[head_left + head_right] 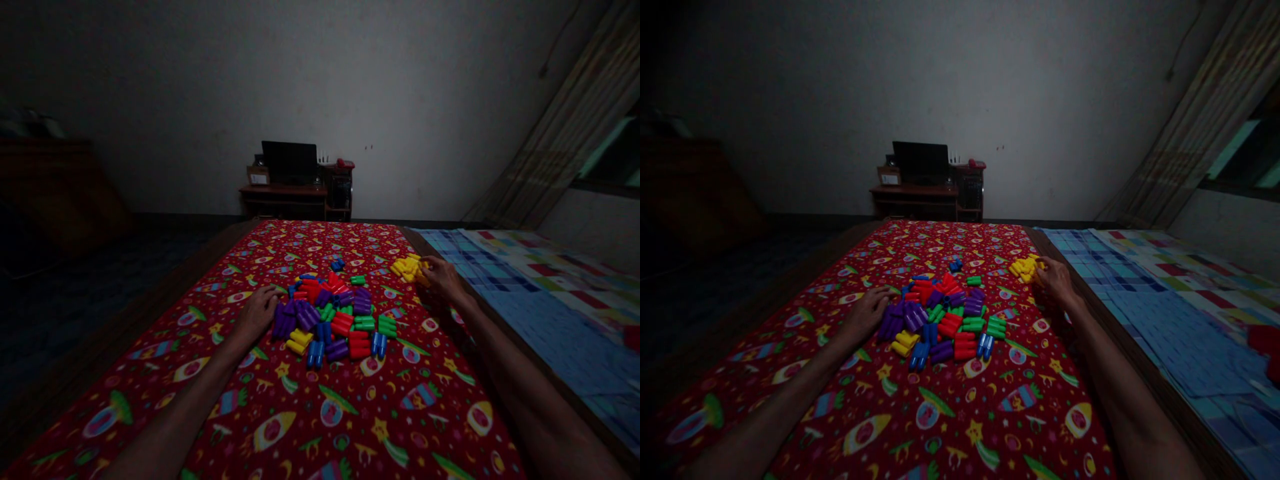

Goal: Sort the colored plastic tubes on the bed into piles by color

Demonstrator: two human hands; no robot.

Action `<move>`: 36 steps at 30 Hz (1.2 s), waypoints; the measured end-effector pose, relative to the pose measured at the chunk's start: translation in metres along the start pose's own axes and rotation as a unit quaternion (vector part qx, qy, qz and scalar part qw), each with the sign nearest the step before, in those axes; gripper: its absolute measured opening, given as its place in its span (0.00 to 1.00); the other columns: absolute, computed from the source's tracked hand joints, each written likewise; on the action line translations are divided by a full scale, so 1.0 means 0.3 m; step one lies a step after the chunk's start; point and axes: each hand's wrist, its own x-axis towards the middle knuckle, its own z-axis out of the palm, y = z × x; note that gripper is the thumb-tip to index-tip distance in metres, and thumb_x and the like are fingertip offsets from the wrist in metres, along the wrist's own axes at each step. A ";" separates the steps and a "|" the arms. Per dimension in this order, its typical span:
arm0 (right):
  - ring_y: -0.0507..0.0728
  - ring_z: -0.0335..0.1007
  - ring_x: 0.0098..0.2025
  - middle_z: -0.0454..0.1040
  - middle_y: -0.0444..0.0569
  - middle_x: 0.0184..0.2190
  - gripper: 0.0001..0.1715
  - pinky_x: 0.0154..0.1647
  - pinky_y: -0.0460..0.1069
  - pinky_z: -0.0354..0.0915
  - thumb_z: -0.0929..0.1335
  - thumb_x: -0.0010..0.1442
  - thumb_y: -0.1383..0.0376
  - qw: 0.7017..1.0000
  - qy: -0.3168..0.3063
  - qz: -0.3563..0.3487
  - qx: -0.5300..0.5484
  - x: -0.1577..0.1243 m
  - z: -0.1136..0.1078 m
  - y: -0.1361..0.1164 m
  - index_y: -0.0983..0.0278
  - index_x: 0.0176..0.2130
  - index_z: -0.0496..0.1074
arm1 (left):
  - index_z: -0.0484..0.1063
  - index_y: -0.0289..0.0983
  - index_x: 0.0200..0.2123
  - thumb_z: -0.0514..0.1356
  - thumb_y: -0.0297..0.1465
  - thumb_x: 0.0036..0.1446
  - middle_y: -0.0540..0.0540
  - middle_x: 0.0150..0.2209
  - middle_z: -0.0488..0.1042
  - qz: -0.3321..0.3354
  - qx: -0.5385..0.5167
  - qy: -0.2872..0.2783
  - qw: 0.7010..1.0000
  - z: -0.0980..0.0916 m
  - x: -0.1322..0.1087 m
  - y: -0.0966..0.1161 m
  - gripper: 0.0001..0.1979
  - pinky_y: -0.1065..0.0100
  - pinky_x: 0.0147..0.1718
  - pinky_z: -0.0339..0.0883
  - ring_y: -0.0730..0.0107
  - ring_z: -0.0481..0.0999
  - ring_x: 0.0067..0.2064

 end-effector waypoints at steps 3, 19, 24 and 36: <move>0.60 0.75 0.39 0.79 0.56 0.40 0.21 0.38 0.49 0.66 0.65 0.55 0.66 0.998 -0.032 0.048 -0.016 0.017 0.008 0.048 0.67 0.47 0.76 | 0.77 0.36 0.40 0.46 0.35 0.59 0.40 0.47 0.75 0.002 -0.001 0.008 1.000 0.009 0.000 -0.009 0.20 0.55 0.54 0.66 0.58 0.73 0.51; 0.55 0.74 0.37 0.80 0.54 0.38 0.17 0.36 0.45 0.62 0.64 0.61 0.66 0.929 -0.184 -0.286 0.145 0.030 0.127 -0.685 0.66 0.46 0.76 | 0.78 0.37 0.39 0.47 0.33 0.59 0.40 0.48 0.75 -0.018 -0.005 0.015 1.000 0.002 -0.007 0.009 0.19 0.55 0.55 0.66 0.60 0.73 0.51; 0.52 0.69 0.33 0.78 0.52 0.34 0.11 0.32 0.44 0.55 0.65 0.60 0.69 0.896 -0.260 -0.344 0.107 0.006 0.223 -0.917 0.69 0.39 0.77 | 0.78 0.37 0.40 0.47 0.32 0.59 0.41 0.47 0.75 -0.010 -0.010 0.016 1.000 0.000 -0.011 0.013 0.19 0.55 0.55 0.66 0.60 0.73 0.51; 0.52 0.68 0.33 0.77 0.50 0.34 0.13 0.29 0.43 0.53 0.68 0.59 0.61 0.918 -0.293 -0.261 0.052 0.063 0.197 -0.864 0.66 0.41 0.78 | 0.77 0.36 0.39 0.46 0.31 0.60 0.40 0.46 0.75 -0.006 -0.009 0.015 1.000 0.005 -0.006 0.038 0.19 0.56 0.55 0.66 0.60 0.73 0.51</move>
